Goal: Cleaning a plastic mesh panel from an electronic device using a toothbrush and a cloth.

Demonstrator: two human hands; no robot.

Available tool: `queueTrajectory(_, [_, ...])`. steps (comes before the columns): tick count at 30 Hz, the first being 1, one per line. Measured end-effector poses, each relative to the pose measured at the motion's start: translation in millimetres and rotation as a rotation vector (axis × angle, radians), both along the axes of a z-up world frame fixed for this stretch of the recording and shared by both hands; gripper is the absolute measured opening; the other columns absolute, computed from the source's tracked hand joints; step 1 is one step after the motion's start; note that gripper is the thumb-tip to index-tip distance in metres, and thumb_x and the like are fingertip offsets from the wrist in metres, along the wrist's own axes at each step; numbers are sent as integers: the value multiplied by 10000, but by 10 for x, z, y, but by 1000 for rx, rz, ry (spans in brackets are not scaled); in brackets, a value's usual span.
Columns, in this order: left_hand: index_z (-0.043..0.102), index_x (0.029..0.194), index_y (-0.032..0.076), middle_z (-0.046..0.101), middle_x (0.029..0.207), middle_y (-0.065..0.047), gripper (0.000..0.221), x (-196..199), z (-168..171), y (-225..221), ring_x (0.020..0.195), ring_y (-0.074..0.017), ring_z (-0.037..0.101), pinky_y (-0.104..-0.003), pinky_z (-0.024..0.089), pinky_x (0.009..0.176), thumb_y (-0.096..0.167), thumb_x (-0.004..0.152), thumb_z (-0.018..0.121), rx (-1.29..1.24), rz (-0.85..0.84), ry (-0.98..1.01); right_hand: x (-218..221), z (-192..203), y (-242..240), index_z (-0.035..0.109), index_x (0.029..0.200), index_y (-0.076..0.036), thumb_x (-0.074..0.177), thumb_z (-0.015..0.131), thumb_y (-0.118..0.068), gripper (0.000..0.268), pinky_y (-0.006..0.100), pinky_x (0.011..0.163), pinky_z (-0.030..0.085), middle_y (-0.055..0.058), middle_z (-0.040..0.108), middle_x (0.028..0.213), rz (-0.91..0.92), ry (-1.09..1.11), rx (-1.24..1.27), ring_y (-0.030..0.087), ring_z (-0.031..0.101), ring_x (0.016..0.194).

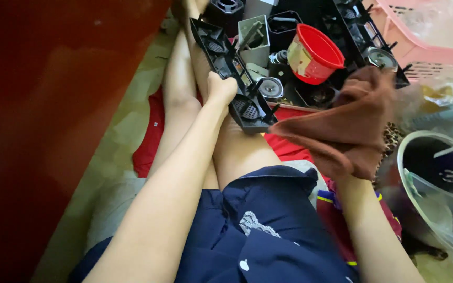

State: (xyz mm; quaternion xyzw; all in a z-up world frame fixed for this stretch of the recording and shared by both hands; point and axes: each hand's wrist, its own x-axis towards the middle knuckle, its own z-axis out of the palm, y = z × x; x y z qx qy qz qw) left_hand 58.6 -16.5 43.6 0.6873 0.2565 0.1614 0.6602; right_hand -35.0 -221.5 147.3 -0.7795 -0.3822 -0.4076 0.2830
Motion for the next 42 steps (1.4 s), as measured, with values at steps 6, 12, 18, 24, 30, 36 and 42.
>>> queueTrajectory(6, [128, 1339, -89, 380, 1316, -258, 763, 657, -485, -198, 1245, -378, 369, -523, 275, 1027, 96, 703, 505, 101, -72, 69, 989, -1890, -1357, 431, 1250, -41, 936, 429, -250, 378, 213, 834, 414, 7, 500, 1081, 397, 956, 1096, 108, 465, 902])
queueTrajectory(12, [162, 1275, -110, 375, 1266, -303, 741, 653, -403, -250, 1219, -421, 374, -475, 354, 1019, 91, 701, 586, 158, -31, 28, 509, -1378, -938, 413, 1258, -70, 818, 607, -231, 507, 197, 926, 377, -7, 481, 1126, 55, 851, 716, 99, 457, 964])
queueTrajectory(18, [87, 1339, -122, 221, 1352, -315, 813, 611, -298, -270, 1285, -412, 275, -451, 288, 1071, 101, 697, 535, 148, -93, 31, 322, -1105, -776, 431, 1234, -47, 911, 415, -238, 375, 332, 991, 417, 103, 524, 1158, 424, 1033, 1108, 203, 520, 1060])
queueTrajectory(24, [127, 1341, -105, 292, 1340, -290, 863, 230, 36, -204, 1281, -373, 305, -454, 281, 1056, 186, 646, 549, 152, -174, 36, 244, -813, -562, 486, 1173, -51, 898, 420, -286, 368, 384, 978, 420, 121, 549, 1135, 533, 1150, 1202, 248, 534, 1067])
queueTrajectory(30, [625, 1023, 30, 635, 1021, -161, 488, -377, 491, -294, 1002, -317, 594, -408, 472, 863, 408, 716, 649, 188, -227, -285, 211, -509, -316, 542, 1113, -54, 885, 426, -334, 379, 436, 964, 423, 138, 574, 1113, 661, 1255, 1294, 293, 548, 1074])
queueTrajectory(36, [636, 890, 73, 617, 936, -87, 197, -728, 690, -399, 930, -187, 473, -358, 421, 887, 229, 815, 542, -179, -776, -577, 208, -267, -354, 598, 1052, -56, 872, 432, -381, 407, 488, 951, 425, 156, 600, 1091, 759, 1329, 1398, 339, 561, 1081])
queueTrajectory(42, [697, 797, 298, 681, 800, -4, 116, -422, 927, -405, 877, -270, 627, -388, 501, 778, 299, 742, 595, 675, -520, -205, 626, -517, -783, 613, 1088, -136, 814, 594, -384, 370, 372, 814, 519, 80, 646, 1042, 284, 1212, 1133, 231, 651, 930])
